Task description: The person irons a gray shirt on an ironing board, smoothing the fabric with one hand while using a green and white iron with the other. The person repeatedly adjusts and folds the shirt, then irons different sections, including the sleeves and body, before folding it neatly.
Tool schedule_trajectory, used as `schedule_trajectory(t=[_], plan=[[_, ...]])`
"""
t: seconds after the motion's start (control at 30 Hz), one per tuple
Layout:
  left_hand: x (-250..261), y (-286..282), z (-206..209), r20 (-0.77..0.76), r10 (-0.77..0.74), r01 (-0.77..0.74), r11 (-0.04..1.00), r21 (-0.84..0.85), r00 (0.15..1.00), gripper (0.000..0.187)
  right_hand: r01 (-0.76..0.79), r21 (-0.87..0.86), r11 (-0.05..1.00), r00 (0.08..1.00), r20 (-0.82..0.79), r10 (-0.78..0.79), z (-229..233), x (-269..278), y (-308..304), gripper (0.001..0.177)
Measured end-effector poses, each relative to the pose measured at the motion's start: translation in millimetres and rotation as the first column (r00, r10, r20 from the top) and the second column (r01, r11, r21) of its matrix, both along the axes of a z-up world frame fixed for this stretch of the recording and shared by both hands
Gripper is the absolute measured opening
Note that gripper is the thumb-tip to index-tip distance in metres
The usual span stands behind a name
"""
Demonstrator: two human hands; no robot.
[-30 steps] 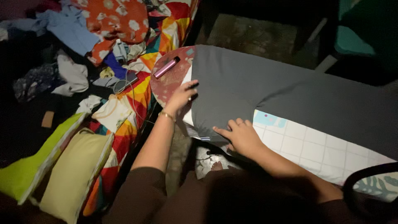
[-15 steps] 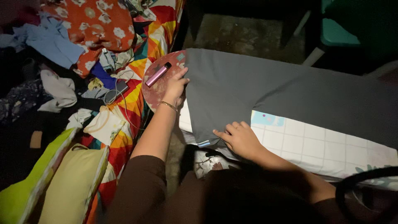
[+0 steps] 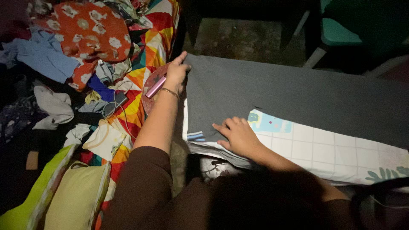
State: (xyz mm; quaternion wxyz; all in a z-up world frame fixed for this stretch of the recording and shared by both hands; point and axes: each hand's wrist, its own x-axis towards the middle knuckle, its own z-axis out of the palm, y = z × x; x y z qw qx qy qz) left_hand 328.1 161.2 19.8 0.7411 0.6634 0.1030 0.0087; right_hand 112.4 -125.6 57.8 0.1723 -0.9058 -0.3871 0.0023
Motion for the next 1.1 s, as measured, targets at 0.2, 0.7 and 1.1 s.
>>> schedule_trajectory(t=[0.2,0.7,1.1], plan=[[-1.1,-0.9,-23.3,0.143,-0.097,0.012,0.863,0.506,0.985,0.092,-0.002,0.122,0.993,1.000,-0.023,0.005,-6.1,6.8,-3.7,0.055],[-268.3,-26.6,6.6,0.232,-0.285,-0.123,0.352,0.928,0.930,0.023,0.176,0.214,0.961,0.979,0.068,-0.194,-13.1,-0.3,-33.8,0.032],[-285.6,-26.5,13.2,0.345,-0.262,-0.270,0.283,0.920,0.901,0.017,0.145,0.137,0.980,0.989,0.001,-0.146,9.7,0.2,-43.4,0.015]])
